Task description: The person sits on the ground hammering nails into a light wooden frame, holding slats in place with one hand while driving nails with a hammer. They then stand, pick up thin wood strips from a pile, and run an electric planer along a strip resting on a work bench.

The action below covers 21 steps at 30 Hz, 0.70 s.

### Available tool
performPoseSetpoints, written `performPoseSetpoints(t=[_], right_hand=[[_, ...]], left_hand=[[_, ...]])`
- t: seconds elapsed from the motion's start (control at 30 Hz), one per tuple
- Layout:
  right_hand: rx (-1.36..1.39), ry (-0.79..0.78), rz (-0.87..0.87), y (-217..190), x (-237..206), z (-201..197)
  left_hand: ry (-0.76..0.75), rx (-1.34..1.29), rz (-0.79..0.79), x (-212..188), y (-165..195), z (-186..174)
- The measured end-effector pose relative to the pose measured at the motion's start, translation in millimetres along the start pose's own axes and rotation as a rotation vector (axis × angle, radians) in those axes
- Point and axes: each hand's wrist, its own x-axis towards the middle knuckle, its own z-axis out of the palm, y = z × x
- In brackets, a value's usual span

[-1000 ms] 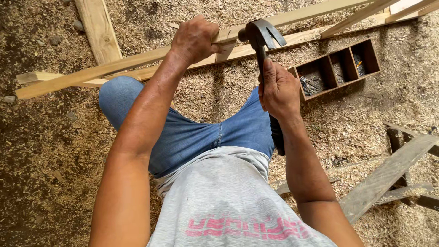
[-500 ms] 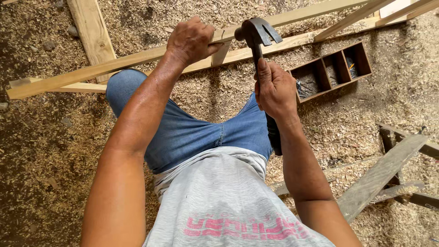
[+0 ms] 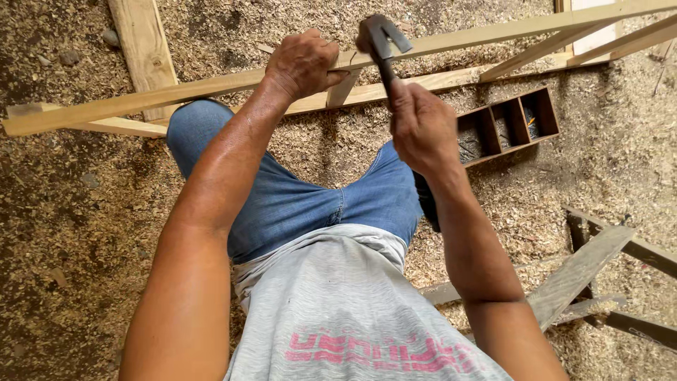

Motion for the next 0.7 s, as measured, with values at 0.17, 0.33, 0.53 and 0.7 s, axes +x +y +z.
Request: performPoseSetpoints(t=[0.17, 0.33, 0.53, 0.7], right_hand=[[0.190, 0.175, -0.522, -40, -38, -54], [0.361, 0.280, -0.594, -44, -48, -44], [-0.104, 0.092, 0.027, 7, 10, 5], [0.512, 0.197, -0.661, -1, -32, -72]], left_hand=[[-0.045, 0.061, -0.002, 2, -2, 1], [-0.043, 0.015, -0.013, 4, -2, 3], [0.049, 0.009, -0.011, 3, -1, -5], [-0.070, -0.019, -0.028, 7, -4, -4]])
